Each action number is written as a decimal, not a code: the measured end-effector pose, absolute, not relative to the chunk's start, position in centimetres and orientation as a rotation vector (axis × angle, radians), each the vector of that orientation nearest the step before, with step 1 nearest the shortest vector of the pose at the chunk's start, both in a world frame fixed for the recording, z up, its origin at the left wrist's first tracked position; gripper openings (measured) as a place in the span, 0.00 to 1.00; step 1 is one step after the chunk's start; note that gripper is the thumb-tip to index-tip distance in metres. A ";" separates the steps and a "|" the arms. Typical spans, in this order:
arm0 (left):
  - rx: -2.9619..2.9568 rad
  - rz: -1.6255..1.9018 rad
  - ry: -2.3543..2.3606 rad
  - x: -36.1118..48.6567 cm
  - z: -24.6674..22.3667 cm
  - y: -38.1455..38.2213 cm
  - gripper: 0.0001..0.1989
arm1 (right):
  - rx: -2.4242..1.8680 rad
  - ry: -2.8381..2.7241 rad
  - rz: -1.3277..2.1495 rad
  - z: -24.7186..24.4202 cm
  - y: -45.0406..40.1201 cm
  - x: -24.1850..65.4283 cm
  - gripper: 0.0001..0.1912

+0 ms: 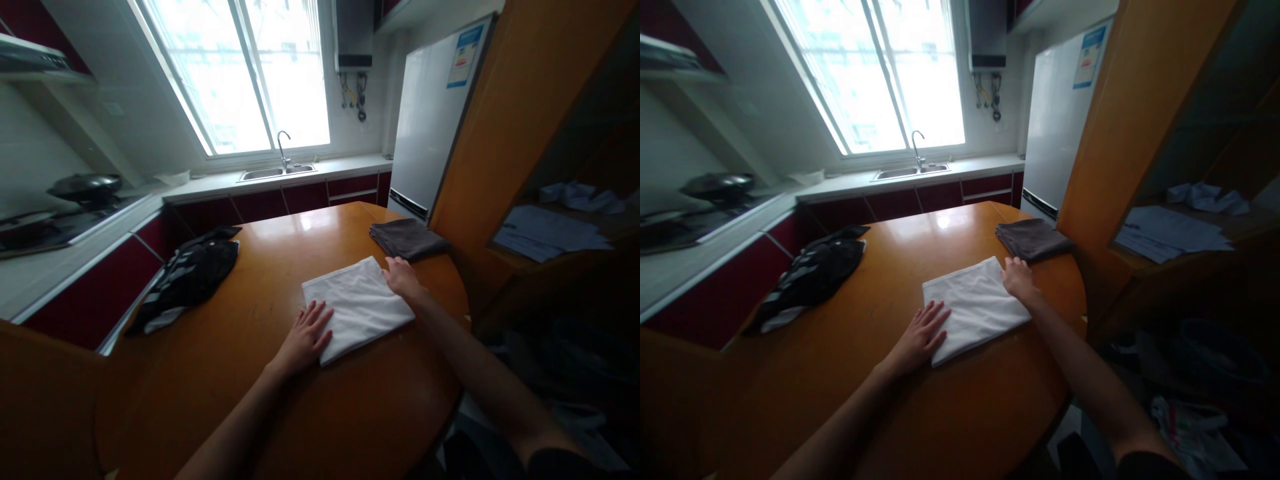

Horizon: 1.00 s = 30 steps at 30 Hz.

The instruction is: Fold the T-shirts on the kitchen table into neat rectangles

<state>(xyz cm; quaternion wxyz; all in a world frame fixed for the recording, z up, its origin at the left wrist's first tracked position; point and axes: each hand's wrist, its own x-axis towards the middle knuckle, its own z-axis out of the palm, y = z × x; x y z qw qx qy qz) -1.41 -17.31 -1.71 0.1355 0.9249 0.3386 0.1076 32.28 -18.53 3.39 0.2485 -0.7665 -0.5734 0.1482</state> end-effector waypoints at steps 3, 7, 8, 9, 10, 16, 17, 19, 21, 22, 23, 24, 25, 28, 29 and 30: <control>2.678 0.309 0.987 -1.3 -1.6 -17.4 0.28 | -1.940 -1.811 0.144 2.8 -16.3 29.1 0.29; 2.674 0.327 0.990 -1.4 -1.7 -17.5 0.27 | -2.016 -1.972 0.176 0.7 -13.8 28.2 0.32; 2.671 0.328 0.990 -1.4 -1.8 -17.5 0.27 | -2.058 -1.967 0.225 0.0 -13.4 28.6 0.33; 2.665 0.327 0.990 -1.5 -1.8 -17.6 0.27 | -2.085 -1.959 0.267 -0.6 -13.1 29.1 0.33; 2.655 0.324 0.990 -1.5 -1.8 -17.6 0.28 | -2.096 -1.953 0.292 -1.1 -12.8 29.7 0.33; 2.559 0.402 1.033 -0.2 0.0 -16.4 0.27 | -2.076 -1.956 0.308 -2.6 -12.1 30.9 0.35; 2.559 0.453 1.054 0.4 0.4 -15.8 0.26 | -2.073 -1.957 0.310 -2.6 -12.1 30.9 0.35; 2.573 0.548 1.101 1.9 0.9 -14.3 0.25 | -2.068 -1.959 0.310 -2.6 -12.0 30.8 0.35; 2.574 0.569 1.191 3.2 0.9 -12.7 0.24 | -2.067 -1.960 0.307 -2.6 -12.1 30.8 0.35; 2.564 0.543 1.254 3.7 0.7 -11.9 0.24 | -2.068 -1.959 0.304 -2.6 -12.1 30.8 0.35; 2.549 0.497 1.316 4.0 0.4 -11.3 0.25 | -2.070 -1.958 0.300 -2.6 -12.1 30.8 0.35; 2.533 0.442 1.364 4.1 0.1 -10.7 0.25 | -2.071 -1.956 0.297 -2.6 -12.2 30.8 0.35; 2.518 0.389 1.393 4.1 -0.1 -10.4 0.26 | -2.072 -1.953 0.293 -2.6 -12.2 30.7 0.34; 2.514 0.357 1.433 4.3 -0.1 -10.4 0.28 | -2.072 -1.943 0.283 -2.6 -12.3 30.6 0.34; 2.535 0.387 1.430 4.6 0.1 -10.8 0.28 | -2.071 -1.941 0.281 -2.6 -12.3 30.6 0.34; 2.571 0.423 1.408 5.1 0.3 -11.5 0.29 | -2.071 -1.940 0.279 -2.6 -12.3 30.5 0.34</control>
